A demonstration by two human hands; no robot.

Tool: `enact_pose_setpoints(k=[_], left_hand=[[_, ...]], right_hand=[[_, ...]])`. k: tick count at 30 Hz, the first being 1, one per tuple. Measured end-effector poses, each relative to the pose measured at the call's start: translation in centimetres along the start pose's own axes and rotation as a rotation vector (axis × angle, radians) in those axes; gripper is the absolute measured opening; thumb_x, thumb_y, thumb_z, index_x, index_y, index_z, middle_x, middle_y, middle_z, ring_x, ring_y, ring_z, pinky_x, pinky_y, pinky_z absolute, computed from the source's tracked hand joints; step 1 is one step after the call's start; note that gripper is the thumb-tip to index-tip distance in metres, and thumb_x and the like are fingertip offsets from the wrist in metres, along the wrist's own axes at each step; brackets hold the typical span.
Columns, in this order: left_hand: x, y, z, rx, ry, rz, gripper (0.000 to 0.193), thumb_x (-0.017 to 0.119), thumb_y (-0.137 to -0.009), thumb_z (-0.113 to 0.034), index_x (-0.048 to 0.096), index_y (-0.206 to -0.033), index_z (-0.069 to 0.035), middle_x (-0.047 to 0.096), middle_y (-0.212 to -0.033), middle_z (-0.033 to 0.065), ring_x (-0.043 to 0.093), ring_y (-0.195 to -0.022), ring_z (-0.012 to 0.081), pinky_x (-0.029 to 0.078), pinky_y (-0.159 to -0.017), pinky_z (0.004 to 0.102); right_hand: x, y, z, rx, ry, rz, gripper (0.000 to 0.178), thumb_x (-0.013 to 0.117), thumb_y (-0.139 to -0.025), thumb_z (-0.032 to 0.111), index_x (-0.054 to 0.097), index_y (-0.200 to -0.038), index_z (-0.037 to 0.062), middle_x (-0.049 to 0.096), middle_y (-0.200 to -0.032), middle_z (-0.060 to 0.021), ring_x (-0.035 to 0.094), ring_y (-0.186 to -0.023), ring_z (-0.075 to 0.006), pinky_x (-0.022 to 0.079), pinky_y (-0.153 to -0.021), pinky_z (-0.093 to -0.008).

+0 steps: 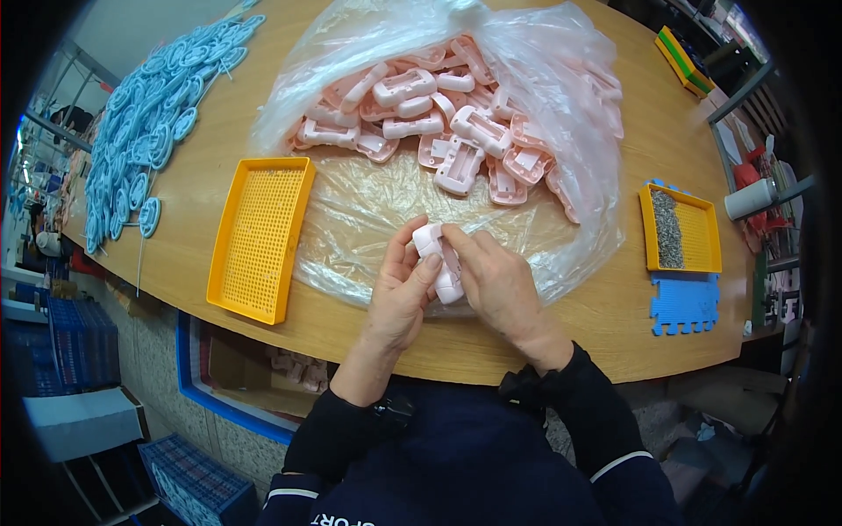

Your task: Assembling small plastic housing components using a manual screwdriver in a factory setting.

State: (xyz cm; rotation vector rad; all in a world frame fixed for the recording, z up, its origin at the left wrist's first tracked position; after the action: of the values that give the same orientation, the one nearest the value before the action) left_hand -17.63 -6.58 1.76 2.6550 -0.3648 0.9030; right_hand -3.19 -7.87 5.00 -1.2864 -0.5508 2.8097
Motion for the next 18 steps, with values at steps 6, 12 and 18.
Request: enact_pose_setpoints(k=[6,12,18], left_hand=[[-1.1,-0.2,0.2,-0.046,0.073,0.011,0.052,0.053,-0.097,-0.016,0.031,-0.144,-0.015,0.053,-0.126,0.0108,0.058,-0.112,0.0238,0.05,-0.094,0.0396],[-1.8,-0.4,-0.1,-0.09,0.154,0.048,0.056,0.05,-0.098,-0.021,0.025,-0.148,-0.014,0.055,-0.123,0.0197,0.062,-0.105,0.0352,0.053,-0.09,0.0473],[-2.4,-0.5,-0.2,-0.074,0.157,0.063,0.057,0.05,-0.097,-0.02,0.025,-0.148,-0.015,0.055,-0.124,0.0211,0.062,-0.106,0.036,0.053,-0.09,0.049]], right_hand=[[0.1,0.1,-1.6,0.064,-0.19,-0.083,0.043,0.054,-0.082,-0.002,0.055,-0.124,0.0051,0.06,-0.081,-0.0164,0.062,-0.072,-0.0351,0.05,-0.065,-0.0405],[-1.3,-1.2,-3.8,0.213,0.039,0.135,0.036,0.052,-0.084,0.005,0.058,-0.119,0.0057,0.064,-0.083,-0.0199,0.064,-0.078,-0.036,0.049,-0.069,-0.0442],[-1.4,-1.0,-4.7,0.154,0.097,0.17,0.031,0.052,-0.085,0.006,0.062,-0.114,0.004,0.065,-0.097,-0.0207,0.063,-0.09,-0.0365,0.05,-0.077,-0.0415]])
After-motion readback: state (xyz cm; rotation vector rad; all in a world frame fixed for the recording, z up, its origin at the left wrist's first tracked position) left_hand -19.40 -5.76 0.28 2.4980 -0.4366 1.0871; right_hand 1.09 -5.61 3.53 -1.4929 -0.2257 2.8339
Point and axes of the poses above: each hand's wrist, its own y-axis away from the middle knuckle, its own x-axis out of the palm, z = x × y, the point moved 1 cm from there along -y, towards the middle knuckle
